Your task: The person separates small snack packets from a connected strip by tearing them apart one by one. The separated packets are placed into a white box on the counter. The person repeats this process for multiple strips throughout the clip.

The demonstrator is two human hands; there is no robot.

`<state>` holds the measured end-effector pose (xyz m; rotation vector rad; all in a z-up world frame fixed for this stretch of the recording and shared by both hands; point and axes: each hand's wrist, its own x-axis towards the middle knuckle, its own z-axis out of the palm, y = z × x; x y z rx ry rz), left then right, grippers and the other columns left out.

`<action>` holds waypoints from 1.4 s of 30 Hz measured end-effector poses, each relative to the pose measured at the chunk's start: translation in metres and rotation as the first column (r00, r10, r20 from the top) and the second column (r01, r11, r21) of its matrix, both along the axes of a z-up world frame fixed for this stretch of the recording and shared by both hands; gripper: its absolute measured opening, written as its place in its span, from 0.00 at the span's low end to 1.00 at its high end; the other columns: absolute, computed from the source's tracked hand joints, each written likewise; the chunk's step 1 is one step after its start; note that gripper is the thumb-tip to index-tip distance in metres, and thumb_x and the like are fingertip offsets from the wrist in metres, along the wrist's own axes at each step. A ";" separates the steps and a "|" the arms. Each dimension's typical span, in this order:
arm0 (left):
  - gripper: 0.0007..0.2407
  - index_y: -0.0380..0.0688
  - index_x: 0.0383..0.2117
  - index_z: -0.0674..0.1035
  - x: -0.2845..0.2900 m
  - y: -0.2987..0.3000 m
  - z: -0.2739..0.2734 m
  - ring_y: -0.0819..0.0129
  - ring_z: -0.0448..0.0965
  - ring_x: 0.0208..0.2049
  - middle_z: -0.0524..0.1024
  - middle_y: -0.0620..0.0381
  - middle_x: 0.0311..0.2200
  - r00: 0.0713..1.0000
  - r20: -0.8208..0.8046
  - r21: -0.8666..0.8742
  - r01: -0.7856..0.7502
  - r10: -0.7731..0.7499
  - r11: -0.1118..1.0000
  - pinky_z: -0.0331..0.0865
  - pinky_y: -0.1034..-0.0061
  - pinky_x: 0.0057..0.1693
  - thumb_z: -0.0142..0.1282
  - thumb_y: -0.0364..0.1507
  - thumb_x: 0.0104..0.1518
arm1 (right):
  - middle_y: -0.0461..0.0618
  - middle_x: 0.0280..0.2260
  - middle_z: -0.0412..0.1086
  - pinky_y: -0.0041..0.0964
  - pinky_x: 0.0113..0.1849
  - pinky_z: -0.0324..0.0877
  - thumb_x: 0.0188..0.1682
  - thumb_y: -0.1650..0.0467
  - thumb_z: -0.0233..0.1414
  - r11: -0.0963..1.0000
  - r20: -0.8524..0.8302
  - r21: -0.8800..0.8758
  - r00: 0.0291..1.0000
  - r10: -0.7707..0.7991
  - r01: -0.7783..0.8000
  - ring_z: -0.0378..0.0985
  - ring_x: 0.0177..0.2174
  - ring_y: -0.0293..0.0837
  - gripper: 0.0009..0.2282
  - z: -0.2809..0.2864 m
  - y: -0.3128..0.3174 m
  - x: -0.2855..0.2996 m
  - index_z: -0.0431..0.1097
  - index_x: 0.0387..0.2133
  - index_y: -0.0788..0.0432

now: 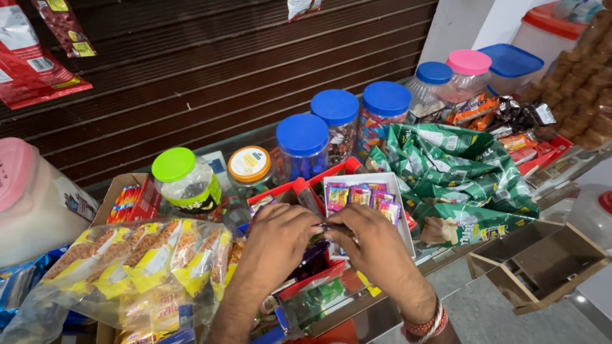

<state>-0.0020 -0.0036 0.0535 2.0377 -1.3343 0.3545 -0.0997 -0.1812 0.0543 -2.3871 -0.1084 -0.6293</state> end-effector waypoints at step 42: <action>0.11 0.46 0.29 0.79 -0.010 -0.027 -0.001 0.58 0.77 0.40 0.74 0.57 0.31 0.984 0.172 -0.107 -0.022 0.041 0.994 0.64 0.60 0.57 0.61 0.20 0.38 | 0.46 0.21 0.74 0.34 0.22 0.64 0.45 0.71 0.61 0.960 -0.013 0.261 0.995 -0.098 0.098 0.69 0.17 0.36 0.05 -0.013 -0.017 -0.009 0.75 0.31 0.60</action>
